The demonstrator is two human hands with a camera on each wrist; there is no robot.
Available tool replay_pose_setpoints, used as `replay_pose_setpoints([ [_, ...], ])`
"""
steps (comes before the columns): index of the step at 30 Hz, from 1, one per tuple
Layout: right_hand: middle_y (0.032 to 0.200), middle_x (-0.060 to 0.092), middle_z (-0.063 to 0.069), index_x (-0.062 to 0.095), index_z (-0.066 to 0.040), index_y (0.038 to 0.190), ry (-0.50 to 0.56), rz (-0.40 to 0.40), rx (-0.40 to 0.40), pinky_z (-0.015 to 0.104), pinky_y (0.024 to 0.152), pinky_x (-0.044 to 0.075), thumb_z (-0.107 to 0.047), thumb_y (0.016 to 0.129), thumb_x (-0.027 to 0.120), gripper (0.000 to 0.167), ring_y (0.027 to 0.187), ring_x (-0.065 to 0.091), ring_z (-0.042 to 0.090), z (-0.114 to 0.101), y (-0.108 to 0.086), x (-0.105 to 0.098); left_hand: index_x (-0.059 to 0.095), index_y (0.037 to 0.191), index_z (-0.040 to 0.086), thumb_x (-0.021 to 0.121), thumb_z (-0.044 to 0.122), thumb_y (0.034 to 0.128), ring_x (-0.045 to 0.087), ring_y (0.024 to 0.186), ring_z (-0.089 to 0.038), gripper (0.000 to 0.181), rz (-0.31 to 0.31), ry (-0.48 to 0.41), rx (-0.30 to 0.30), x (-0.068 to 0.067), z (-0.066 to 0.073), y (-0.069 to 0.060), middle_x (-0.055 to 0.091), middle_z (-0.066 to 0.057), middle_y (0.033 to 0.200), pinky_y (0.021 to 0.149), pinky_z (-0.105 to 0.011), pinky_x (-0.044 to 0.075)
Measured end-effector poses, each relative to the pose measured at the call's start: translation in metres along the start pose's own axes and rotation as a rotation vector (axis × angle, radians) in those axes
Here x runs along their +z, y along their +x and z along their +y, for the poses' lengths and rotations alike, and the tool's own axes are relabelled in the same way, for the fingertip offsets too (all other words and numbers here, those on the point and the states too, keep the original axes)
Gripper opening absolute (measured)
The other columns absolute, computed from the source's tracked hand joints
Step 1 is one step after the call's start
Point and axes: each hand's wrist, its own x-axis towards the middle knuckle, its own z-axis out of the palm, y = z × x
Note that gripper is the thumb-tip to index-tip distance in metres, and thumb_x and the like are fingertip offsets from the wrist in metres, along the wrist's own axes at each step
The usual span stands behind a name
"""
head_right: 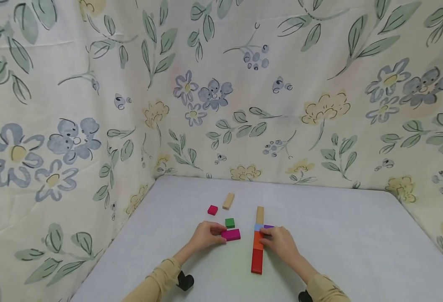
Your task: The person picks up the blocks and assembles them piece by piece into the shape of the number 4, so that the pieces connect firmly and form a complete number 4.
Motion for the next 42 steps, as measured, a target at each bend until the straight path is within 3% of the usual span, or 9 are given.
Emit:
replay_pose_setpoints([
  [15, 0.097, 0.073, 0.016, 0.074, -0.002, 0.102, -0.017, 0.014, -0.047, 0.021, 0.061, 0.047, -0.017, 0.074, 0.079, 0.032, 0.069, 0.052, 0.01, 0.003, -0.001, 0.0, 0.074, 0.102, 0.006, 0.081, 0.013, 0.0728, 0.07, 0.088, -0.015, 0.031, 0.008, -0.027, 0.007, 0.0, 0.003, 0.003, 0.073, -0.008, 0.099, 0.075, -0.022, 0.056],
  [24, 0.095, 0.073, 0.016, 0.074, -0.001, 0.102, -0.007, 0.02, -0.065, 0.018, 0.057, 0.039, -0.017, 0.073, 0.079, 0.033, 0.065, 0.047, 0.01, 0.004, 0.0, 0.001, 0.073, 0.106, 0.007, 0.08, 0.015, 0.0747, 0.069, 0.092, -0.015, 0.033, -0.007, -0.066, -0.024, -0.004, 0.014, 0.005, 0.073, -0.007, 0.102, 0.079, -0.025, 0.056],
  [30, 0.095, 0.073, 0.017, 0.073, -0.001, 0.102, 0.005, 0.012, -0.049, 0.018, 0.054, 0.033, -0.016, 0.074, 0.079, 0.033, 0.064, 0.044, 0.01, 0.002, 0.0, 0.0, 0.072, 0.106, 0.006, 0.08, 0.015, 0.0752, 0.07, 0.092, -0.015, 0.033, 0.006, -0.098, 0.001, -0.009, 0.019, 0.009, 0.073, -0.007, 0.102, 0.078, -0.025, 0.056],
  [42, 0.096, 0.073, 0.017, 0.073, -0.002, 0.103, 0.016, 0.002, -0.009, 0.017, 0.054, 0.033, -0.015, 0.074, 0.079, 0.033, 0.066, 0.046, 0.011, 0.001, 0.0, 0.0, 0.073, 0.107, 0.007, 0.08, 0.016, 0.0748, 0.07, 0.095, -0.018, 0.035, 0.037, -0.071, 0.049, -0.023, 0.045, 0.022, 0.073, -0.007, 0.105, 0.08, -0.024, 0.055],
])
